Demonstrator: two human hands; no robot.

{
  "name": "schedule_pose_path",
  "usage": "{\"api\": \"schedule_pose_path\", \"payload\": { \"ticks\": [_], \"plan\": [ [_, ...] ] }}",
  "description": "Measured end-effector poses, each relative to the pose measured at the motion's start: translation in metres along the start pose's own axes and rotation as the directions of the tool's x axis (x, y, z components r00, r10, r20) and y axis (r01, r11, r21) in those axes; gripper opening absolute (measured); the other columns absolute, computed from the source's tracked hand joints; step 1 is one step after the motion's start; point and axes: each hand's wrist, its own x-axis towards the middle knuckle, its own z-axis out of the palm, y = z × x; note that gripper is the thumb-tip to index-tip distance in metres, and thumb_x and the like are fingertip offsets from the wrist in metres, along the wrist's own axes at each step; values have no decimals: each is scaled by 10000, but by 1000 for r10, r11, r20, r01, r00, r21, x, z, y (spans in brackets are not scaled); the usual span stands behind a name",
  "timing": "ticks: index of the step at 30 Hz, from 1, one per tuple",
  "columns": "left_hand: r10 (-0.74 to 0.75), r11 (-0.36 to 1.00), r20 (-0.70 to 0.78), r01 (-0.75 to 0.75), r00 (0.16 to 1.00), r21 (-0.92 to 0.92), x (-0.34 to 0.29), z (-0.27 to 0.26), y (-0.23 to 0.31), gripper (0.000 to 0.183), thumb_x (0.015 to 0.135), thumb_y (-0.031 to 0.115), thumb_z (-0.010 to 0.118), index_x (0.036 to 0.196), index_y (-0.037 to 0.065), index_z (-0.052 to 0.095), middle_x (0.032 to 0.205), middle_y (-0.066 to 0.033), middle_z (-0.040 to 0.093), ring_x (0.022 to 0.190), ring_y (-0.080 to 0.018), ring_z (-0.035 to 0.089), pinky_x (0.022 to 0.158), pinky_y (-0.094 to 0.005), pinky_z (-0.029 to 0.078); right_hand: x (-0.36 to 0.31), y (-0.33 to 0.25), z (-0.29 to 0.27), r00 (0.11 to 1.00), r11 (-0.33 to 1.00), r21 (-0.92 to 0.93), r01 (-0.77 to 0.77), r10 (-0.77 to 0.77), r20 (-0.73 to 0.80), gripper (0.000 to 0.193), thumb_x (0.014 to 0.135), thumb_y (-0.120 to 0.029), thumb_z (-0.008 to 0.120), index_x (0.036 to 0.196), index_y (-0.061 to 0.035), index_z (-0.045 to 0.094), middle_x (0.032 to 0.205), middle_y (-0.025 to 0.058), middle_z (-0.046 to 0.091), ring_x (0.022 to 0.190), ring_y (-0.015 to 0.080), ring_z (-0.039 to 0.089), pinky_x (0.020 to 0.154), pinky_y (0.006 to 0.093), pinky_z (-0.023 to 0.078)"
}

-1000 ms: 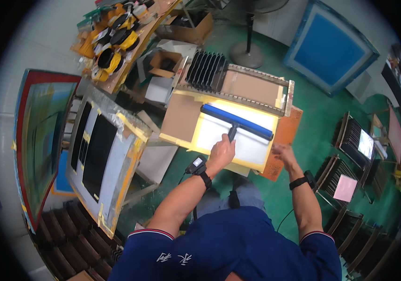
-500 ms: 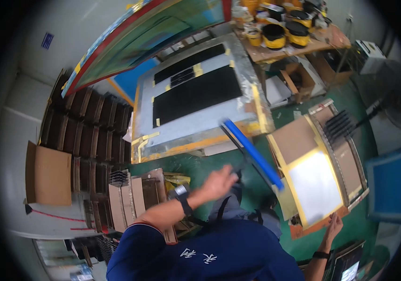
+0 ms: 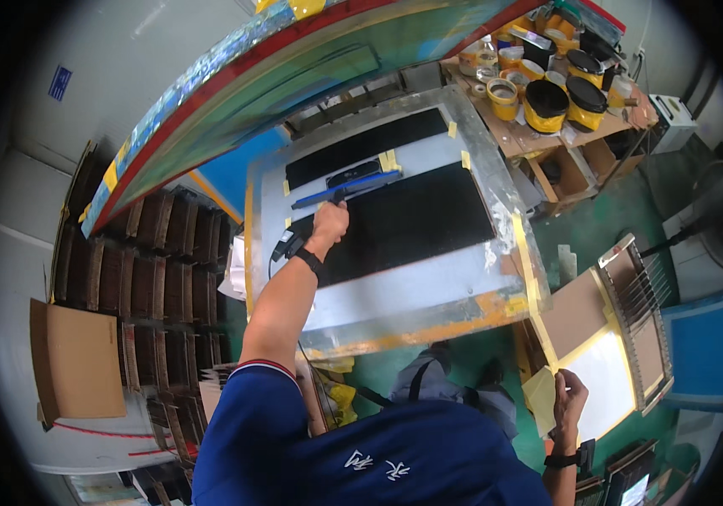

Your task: Applying ink through a stencil using a squeegee to print designs onto glass or plastic panels.

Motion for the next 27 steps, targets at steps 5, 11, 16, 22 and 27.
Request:
{"api": "schedule_pose_path", "payload": {
  "ticks": [5, 11, 16, 22, 27],
  "plan": [
    [-103, 989, 162, 84, 981, 118, 49, 0, 4, 491, 974, 402, 423, 794, -25, 584, 549, -125, 580, 419, -261, 561, 427, -396, 448, 13, -9, 16, 995, 993, 68, -98, 98, 8, 299, 916, -175, 634, 1022, 103, 661, 889, 165, 697, 774, 187, 637, 702, 298, 513],
    [105, 992, 103, -111, 989, 57, 64, -10, 36, 527, 961, 412, 416, 665, -4, 549, 489, -131, 547, 386, -284, 533, 386, -402, 412, 23, -15, 19, 996, 997, 0, -78, 78, 43, 280, 902, -166, 650, 976, 104, 672, 838, 143, 698, 752, 167, 631, 685, 283, 506],
    [-180, 975, 69, 168, 981, 144, 25, -2, 28, 476, 953, 385, 452, 841, -47, 618, 543, -167, 598, 430, -292, 601, 399, -399, 462, 25, -17, 15, 994, 995, 20, -98, 97, 53, 264, 895, -162, 655, 958, 93, 681, 817, 131, 700, 718, 154, 627, 651, 273, 495],
    [-2, 991, 106, -12, 994, 133, 42, 2, 35, 507, 952, 409, 454, 812, -53, 608, 557, -175, 603, 443, -306, 604, 437, -408, 478, 30, -15, 19, 985, 990, -13, -139, 139, 98, 246, 868, -144, 673, 940, 91, 689, 807, 137, 701, 725, 163, 624, 692, 285, 495],
    [-188, 967, 80, 170, 979, 192, 15, 10, 19, 477, 960, 383, 450, 1021, -82, 539, 635, -203, 644, 473, -327, 632, 458, -418, 516, 33, -12, 24, 996, 998, 37, -56, 53, 68, 254, 868, -155, 672, 937, 89, 691, 812, 150, 706, 710, 171, 629, 682, 292, 493]
  ]
}}
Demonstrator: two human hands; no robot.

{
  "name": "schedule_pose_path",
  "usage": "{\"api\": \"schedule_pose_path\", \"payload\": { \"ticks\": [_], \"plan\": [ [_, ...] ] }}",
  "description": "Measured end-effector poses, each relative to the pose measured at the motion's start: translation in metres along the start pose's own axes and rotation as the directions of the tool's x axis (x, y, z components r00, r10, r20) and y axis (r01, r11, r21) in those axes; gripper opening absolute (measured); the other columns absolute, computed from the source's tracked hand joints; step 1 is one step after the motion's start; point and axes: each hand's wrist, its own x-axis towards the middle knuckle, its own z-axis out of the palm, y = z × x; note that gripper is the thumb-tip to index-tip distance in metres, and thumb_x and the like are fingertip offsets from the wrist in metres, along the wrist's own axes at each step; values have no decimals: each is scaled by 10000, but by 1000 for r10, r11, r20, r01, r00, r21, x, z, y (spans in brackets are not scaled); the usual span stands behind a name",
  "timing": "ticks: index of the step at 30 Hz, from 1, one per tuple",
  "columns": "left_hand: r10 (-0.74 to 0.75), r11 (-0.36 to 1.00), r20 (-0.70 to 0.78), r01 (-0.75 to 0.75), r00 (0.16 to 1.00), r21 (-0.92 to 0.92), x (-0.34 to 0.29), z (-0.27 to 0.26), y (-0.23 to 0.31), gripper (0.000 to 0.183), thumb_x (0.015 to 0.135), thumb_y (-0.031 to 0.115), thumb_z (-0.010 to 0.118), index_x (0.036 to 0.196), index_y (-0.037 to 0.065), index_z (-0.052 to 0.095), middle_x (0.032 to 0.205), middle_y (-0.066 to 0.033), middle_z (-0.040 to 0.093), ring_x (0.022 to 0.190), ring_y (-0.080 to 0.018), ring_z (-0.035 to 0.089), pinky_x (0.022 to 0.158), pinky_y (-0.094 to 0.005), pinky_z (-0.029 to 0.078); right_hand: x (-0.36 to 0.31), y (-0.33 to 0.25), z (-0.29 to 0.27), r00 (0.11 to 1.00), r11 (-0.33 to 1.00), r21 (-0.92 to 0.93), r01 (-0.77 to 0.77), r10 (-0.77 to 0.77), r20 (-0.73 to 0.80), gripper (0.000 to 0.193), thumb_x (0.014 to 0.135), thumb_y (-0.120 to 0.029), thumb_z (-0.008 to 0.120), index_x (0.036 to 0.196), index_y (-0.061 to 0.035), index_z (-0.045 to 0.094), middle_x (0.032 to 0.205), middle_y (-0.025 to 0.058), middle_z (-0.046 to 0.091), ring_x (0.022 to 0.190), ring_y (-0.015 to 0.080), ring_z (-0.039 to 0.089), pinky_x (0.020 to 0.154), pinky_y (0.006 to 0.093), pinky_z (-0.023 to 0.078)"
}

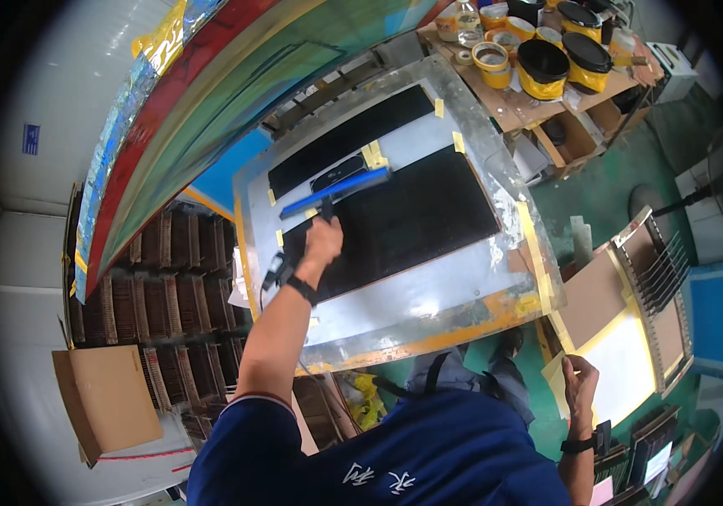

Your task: Applying ink through a stencil using a squeegee to print designs onto glass or plastic panels.

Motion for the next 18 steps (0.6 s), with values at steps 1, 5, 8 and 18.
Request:
{"api": "schedule_pose_path", "payload": {
  "ticks": [1, 5, 8, 18],
  "plan": [
    [73, 997, -54, -75, 996, -31, 5, 2, 1, 469, 961, 379, 450, 951, -75, 568, 611, -197, 635, 462, -325, 625, 446, -416, 509, 1, -1, 2, 1000, 1000, -21, -22, 22, -10, 254, 868, -155, 672, 937, 89, 691, 812, 150, 706, 710, 171, 629, 682, 292, 493],
    [174, 978, -37, -177, 984, -109, 63, -1, 14, 484, 945, 377, 490, 755, -51, 611, 623, -214, 634, 547, -379, 649, 516, -435, 535, 0, -15, 9, 998, 997, -73, 15, -11, 66, 289, 879, -198, 665, 922, 86, 691, 817, 152, 706, 707, 177, 625, 644, 302, 484],
    [73, 997, -90, -76, 993, -28, 38, 35, -45, 453, 930, 367, 508, 1040, -70, 553, 927, -335, 643, 886, -477, 641, 756, -501, 531, -3, -26, 17, 995, 993, -116, 14, -3, 96, 273, 875, -186, 670, 914, 83, 694, 809, 162, 707, 717, 177, 630, 658, 308, 491],
    [743, 662, 171, -671, 647, -333, -251, 110, -16, 397, 975, 257, 510, 1175, -85, 475, 703, -125, 581, 491, -193, 541, 440, -351, 433, -50, 92, -79, 942, 993, -45, -109, 89, -324, 253, 853, -218, 688, 870, 34, 708, 705, 153, 686, 614, 170, 639, 587, 303, 501]
  ]
}}
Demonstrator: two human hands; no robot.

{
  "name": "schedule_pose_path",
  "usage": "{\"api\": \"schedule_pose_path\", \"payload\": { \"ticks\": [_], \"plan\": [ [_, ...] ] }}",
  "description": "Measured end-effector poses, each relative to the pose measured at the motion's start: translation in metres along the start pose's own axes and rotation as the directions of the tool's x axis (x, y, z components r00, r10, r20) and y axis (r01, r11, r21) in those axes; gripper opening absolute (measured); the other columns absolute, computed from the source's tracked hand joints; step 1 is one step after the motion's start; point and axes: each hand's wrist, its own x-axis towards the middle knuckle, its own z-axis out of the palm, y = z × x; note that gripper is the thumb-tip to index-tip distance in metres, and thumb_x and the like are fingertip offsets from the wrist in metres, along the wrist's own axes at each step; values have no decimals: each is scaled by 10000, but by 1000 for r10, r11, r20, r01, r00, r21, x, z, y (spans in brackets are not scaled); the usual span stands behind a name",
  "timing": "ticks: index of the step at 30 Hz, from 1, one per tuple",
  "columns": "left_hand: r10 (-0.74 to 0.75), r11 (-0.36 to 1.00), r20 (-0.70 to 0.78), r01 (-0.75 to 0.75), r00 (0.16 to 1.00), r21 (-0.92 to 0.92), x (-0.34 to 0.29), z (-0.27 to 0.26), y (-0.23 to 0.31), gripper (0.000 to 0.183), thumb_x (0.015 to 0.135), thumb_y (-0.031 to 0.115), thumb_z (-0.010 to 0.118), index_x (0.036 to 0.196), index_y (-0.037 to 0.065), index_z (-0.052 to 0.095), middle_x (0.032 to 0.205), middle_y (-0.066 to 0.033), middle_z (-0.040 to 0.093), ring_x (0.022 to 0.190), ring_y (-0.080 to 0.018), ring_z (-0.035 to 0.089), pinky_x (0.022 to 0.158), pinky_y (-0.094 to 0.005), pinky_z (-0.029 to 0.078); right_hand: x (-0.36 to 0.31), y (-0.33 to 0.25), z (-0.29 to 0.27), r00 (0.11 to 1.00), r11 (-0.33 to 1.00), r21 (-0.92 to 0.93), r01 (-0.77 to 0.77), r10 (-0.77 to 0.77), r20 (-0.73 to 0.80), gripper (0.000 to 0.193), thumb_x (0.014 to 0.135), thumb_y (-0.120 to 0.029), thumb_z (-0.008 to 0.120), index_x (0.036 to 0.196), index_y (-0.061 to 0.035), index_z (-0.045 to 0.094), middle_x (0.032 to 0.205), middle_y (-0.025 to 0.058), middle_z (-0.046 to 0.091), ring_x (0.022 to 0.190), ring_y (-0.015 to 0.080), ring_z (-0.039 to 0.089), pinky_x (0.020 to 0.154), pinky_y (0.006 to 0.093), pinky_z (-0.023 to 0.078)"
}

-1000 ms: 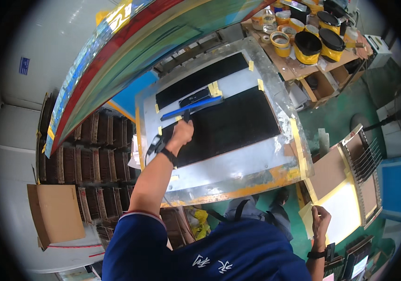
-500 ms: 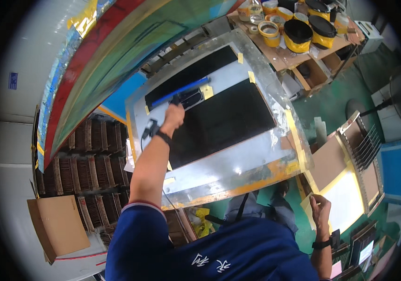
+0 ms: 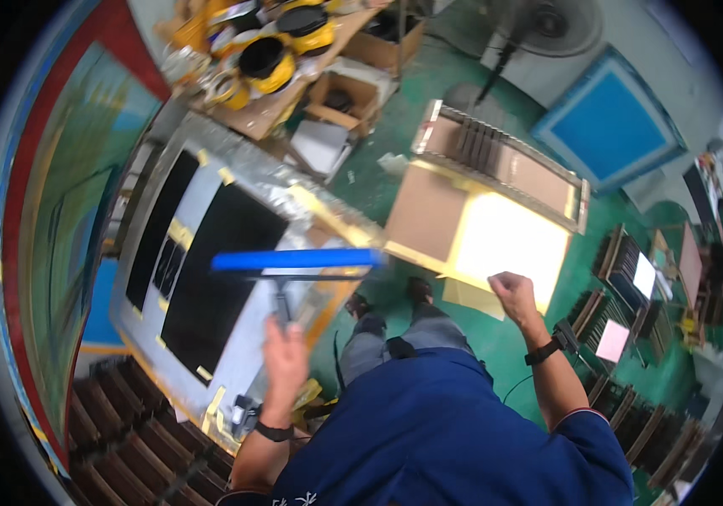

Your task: Applying ink through a stencil using a squeegee to print designs onto glass or plastic panels.

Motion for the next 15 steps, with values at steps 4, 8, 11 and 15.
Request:
{"api": "schedule_pose_path", "payload": {
  "ticks": [4, 8, 11, 15],
  "plan": [
    [344, 937, 472, -330, 812, -116, -10, 130, 73, 436, 913, 240, 579, 1224, -30, 435, 875, -317, 617, 793, -506, 608, 658, -535, 493, -11, 96, -81, 950, 978, 106, -181, 201, -238, 249, 891, -199, 643, 928, 42, 699, 773, 87, 689, 653, 127, 593, 597, 267, 481],
    [531, 832, 592, -506, 607, -227, -10, 263, 111, 379, 922, 224, 545, 1171, -43, 442, 840, -321, 616, 780, -510, 595, 671, -560, 478, -37, 165, -134, 824, 869, 422, -260, 427, -373, 270, 890, -209, 641, 977, 42, 687, 816, 64, 681, 646, 102, 557, 577, 236, 443],
    [486, 842, 635, -517, 601, -155, -10, 317, 118, 331, 924, 212, 504, 1130, -41, 447, 840, -322, 611, 774, -515, 589, 672, -578, 460, -53, 177, -146, 802, 877, 439, -197, 401, -442, 249, 893, -195, 635, 967, 38, 682, 828, 57, 675, 668, 103, 570, 604, 226, 466],
    [463, 858, 594, -501, 658, -114, -16, 363, 126, 327, 935, 217, 464, 1138, -37, 442, 864, -302, 611, 788, -500, 595, 690, -572, 463, -53, 158, -148, 823, 930, 332, -156, 308, -477, 208, 886, -154, 654, 1001, 16, 686, 873, 43, 676, 745, 91, 595, 643, 236, 496]
  ]
}}
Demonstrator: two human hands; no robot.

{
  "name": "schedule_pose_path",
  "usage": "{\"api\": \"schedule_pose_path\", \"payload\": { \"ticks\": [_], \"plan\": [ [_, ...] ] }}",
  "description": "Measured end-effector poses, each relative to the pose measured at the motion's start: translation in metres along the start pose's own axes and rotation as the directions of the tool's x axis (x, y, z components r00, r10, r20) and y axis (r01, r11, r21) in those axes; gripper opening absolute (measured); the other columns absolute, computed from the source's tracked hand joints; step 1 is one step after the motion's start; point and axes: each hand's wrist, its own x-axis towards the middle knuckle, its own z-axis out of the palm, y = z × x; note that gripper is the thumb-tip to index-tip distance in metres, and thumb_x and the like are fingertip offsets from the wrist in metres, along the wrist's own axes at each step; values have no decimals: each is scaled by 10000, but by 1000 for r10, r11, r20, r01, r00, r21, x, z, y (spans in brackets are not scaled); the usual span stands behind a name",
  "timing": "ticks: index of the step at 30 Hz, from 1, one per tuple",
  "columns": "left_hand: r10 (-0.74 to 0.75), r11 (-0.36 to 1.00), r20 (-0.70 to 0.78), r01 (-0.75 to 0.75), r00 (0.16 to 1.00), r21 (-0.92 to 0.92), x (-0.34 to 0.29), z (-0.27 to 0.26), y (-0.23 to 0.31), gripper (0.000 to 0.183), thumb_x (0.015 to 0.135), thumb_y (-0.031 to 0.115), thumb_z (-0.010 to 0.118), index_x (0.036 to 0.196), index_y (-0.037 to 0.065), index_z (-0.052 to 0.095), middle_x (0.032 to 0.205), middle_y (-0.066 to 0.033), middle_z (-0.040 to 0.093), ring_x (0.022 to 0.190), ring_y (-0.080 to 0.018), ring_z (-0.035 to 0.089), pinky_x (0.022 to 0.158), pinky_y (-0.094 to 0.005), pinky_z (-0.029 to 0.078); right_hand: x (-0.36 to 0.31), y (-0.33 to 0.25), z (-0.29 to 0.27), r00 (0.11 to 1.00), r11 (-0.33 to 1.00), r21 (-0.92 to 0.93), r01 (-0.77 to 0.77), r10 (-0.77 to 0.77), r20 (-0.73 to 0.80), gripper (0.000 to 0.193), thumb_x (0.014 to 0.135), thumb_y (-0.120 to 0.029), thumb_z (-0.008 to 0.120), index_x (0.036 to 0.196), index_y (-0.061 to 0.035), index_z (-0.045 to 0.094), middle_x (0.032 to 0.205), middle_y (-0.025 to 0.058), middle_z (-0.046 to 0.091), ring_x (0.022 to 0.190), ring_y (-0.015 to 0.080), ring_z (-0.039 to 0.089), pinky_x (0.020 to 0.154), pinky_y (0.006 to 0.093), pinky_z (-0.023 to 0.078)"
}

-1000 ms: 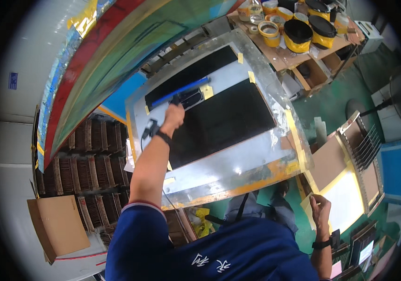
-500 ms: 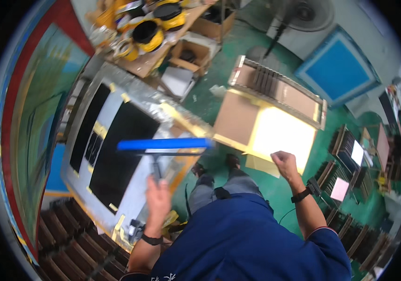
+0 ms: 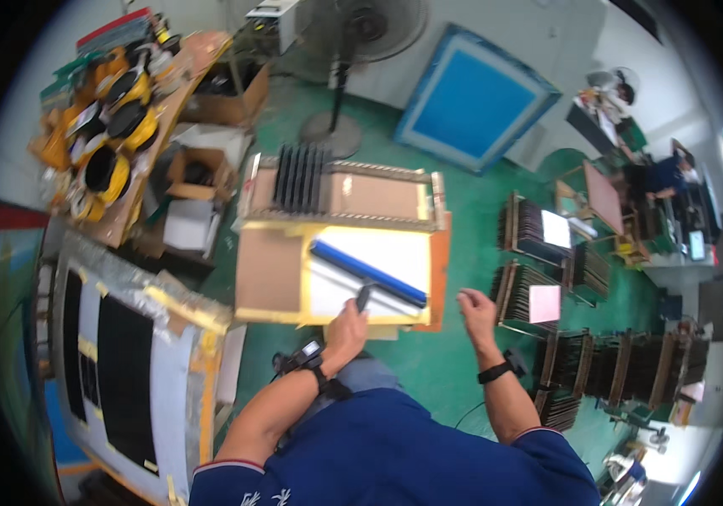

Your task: Applying ink through a stencil using a squeegee to print designs onto glass or plastic panels.

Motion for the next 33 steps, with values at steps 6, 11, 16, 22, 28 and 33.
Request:
{"api": "schedule_pose_path", "payload": {
  "ticks": [6, 11, 16, 22, 28, 33],
  "plan": [
    [356, 909, -156, -302, 921, 287, -55, -50, -9, 224, 846, 147, 521, 971, -31, 578, 908, -203, 588, 888, -379, 567, 777, -471, 484, 18, -123, 73, 935, 952, 171, 252, -285, 209, 157, 925, -66, 587, 1017, 17, 685, 896, 26, 672, 772, 87, 590, 675, 225, 477],
    [-49, 999, -385, 45, 922, -20, -172, -147, -48, 269, 902, 173, 527, 1103, 2, 577, 998, -204, 592, 951, -394, 590, 820, -470, 484, -25, -325, 210, 447, 548, 342, 764, -830, 333, 205, 914, -43, 609, 1109, 10, 648, 1055, 88, 664, 914, 141, 615, 796, 249, 481],
    [-187, 981, -702, 162, 687, -103, -310, -195, -80, 252, 903, 152, 560, 1102, 3, 602, 1056, -217, 637, 916, -415, 618, 810, -465, 504, -196, -542, 289, -260, -260, 409, 874, -964, -58, 319, 845, 27, 629, 1163, 29, 619, 1175, 154, 638, 1097, 272, 586, 969, 354, 424],
    [-432, 901, -794, 229, 428, -367, -429, -217, -117, 199, 912, 89, 566, 1072, -4, 641, 852, -164, 674, 735, -222, 674, 633, -332, 513, -358, -668, 378, -615, -636, 200, 746, -772, -161, 369, 971, -246, 545, 1288, -58, 570, 1262, 142, 599, 1178, 287, 556, 1003, 342, 401],
    [-530, 848, -817, 125, 228, -515, -500, -272, -134, 203, 935, 83, 577, 1094, -32, 628, 725, -2, 583, 663, -46, 479, 595, -223, 421, -356, -636, 407, -425, -348, 361, 865, -891, 161, 424, 987, -318, 447, 1294, -49, 561, 1309, 174, 569, 1204, 320, 541, 1007, 377, 401],
    [-464, 868, -879, -142, 110, -475, -535, -290, -128, 250, 880, 39, 635, 1124, -10, 607, 936, -61, 635, 841, -113, 587, 715, -256, 488, -354, -497, 370, -404, -204, 476, 856, -837, 368, 671, 966, -505, 351, 1332, 35, 509, 1383, 208, 507, 1351, 348, 412, 1107, 436, 302]
  ]
}}
